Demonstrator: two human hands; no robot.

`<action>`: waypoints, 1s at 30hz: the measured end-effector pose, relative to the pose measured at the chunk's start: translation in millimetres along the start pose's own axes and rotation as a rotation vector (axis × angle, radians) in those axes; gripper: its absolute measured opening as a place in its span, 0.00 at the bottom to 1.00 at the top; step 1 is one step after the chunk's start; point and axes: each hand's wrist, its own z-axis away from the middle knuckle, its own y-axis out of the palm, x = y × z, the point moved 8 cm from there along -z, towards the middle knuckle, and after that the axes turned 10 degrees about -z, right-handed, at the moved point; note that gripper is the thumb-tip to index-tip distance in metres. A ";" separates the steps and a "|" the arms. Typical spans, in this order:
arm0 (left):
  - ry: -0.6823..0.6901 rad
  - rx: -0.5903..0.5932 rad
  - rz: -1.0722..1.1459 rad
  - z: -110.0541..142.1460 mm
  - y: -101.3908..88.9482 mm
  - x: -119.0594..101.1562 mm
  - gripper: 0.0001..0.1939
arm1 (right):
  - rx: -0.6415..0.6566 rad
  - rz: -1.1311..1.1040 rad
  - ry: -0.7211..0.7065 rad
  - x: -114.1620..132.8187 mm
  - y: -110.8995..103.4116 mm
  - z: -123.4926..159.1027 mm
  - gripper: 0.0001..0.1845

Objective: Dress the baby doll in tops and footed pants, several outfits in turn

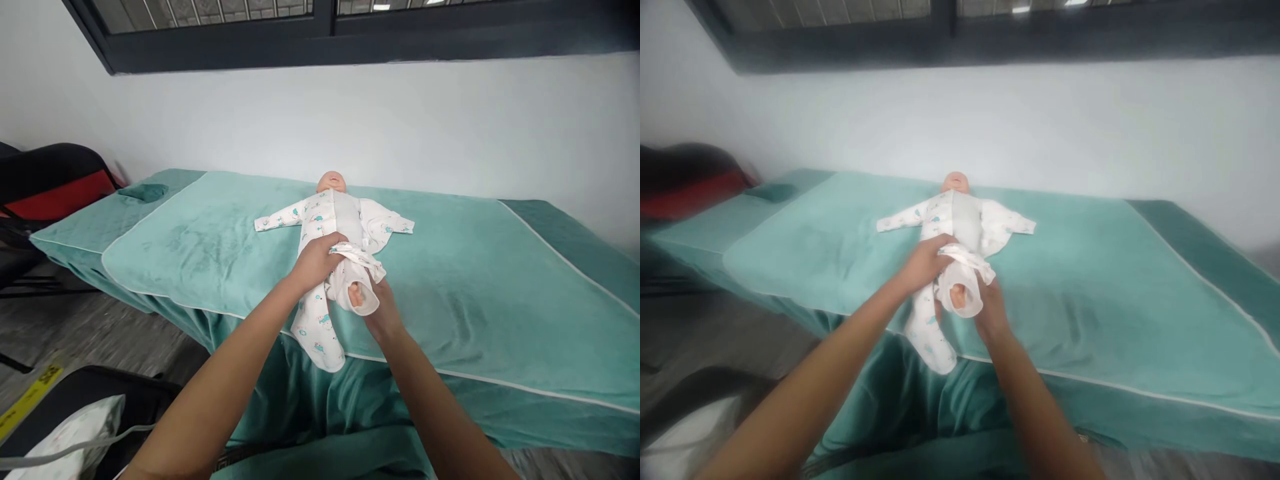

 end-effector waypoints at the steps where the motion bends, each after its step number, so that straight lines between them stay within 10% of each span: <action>1: 0.011 0.001 -0.016 2.1 0.7 -0.4 0.13 | 0.006 -0.060 0.025 -1.1 0.0 1.7 0.27; 6: 0.017 0.019 -0.103 22.0 -1.9 -2.1 0.14 | 0.087 -0.287 0.167 -18.9 -5.0 7.7 0.29; 13: -0.023 0.329 0.060 50.9 -0.6 -7.6 0.28 | 0.119 -0.131 0.151 -24.7 -16.3 0.4 0.25; 18: -0.084 0.097 -0.096 32.9 -10.1 -1.7 0.24 | 0.066 0.375 0.039 -3.9 -22.1 -15.3 0.15; 23: -0.173 -0.168 -0.240 14.5 -16.4 8.2 0.15 | -0.040 0.387 0.019 3.6 -30.5 -19.6 0.13; 30: -0.225 -0.021 -0.087 22.5 -4.6 25.1 0.07 | -0.184 0.635 -0.116 17.8 -51.5 -29.0 0.10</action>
